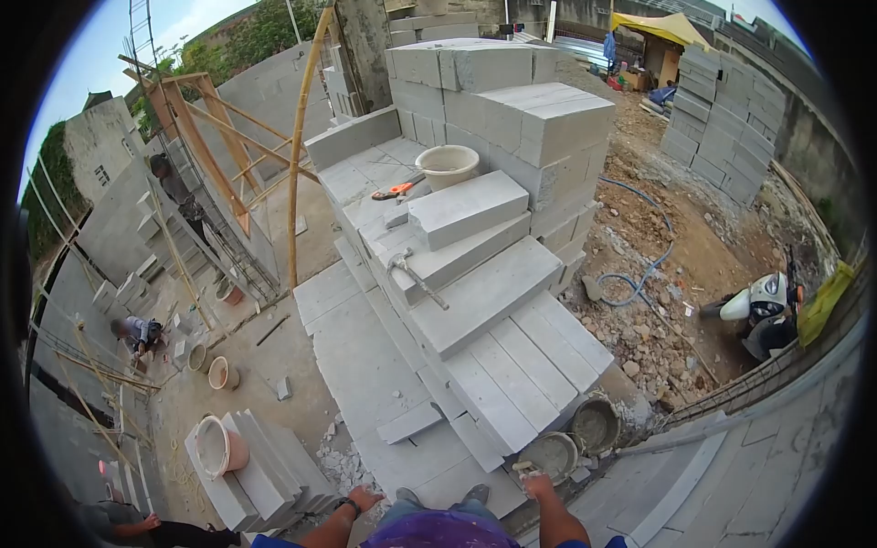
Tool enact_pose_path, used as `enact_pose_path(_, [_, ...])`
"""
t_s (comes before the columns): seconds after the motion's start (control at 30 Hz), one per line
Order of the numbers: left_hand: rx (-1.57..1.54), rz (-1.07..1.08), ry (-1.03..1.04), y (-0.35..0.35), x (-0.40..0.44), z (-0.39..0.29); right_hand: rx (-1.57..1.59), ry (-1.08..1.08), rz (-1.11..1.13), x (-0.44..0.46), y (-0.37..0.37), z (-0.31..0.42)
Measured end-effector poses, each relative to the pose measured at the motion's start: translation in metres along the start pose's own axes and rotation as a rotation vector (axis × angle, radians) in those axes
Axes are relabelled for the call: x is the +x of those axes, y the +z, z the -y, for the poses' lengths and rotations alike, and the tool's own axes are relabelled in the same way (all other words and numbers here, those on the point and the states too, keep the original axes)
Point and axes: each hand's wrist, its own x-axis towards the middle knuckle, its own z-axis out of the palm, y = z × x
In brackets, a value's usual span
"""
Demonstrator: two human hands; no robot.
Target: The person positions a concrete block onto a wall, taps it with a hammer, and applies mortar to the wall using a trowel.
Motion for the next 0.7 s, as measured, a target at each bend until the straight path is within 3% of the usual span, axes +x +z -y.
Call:
enact_pose_path(0.07, [0.024,-0.028,0.021,-0.009,0.001,-0.013,-0.012,-0.086,0.004,0.013,0.013,-0.046])
enact_pose_path(0.13, [0.004,-0.028,0.037,-0.021,0.0,-0.033,0.318,0.493,-0.006,-0.079,-0.046,0.087])
enact_pose_path(0.2, [-0.056,-0.026,0.071,-0.022,0.013,-0.044,0.205,0.34,0.013,-0.038,0.016,-0.027])
enact_pose_path(0.3, [0.075,0.003,0.212,-0.03,0.025,-0.082,-0.357,0.094,-0.007,-0.07,0.014,-0.025])
enact_pose_path(0.33, [0.111,0.015,0.279,-0.029,0.028,-0.094,0.215,0.471,-0.039,-0.112,-0.027,0.045])
enact_pose_path(0.4, [0.189,0.077,0.375,-0.029,0.037,-0.124,0.238,0.381,-0.251,-0.1,0.042,-0.024])
enact_pose_path(0.53, [0.32,0.202,0.601,-0.024,0.07,-0.199,0.507,0.615,-0.341,-0.138,0.059,0.008])
enact_pose_path(0.7, [0.383,0.055,1.004,0.003,0.118,-0.326,0.74,0.773,-0.354,-0.169,0.103,0.026])
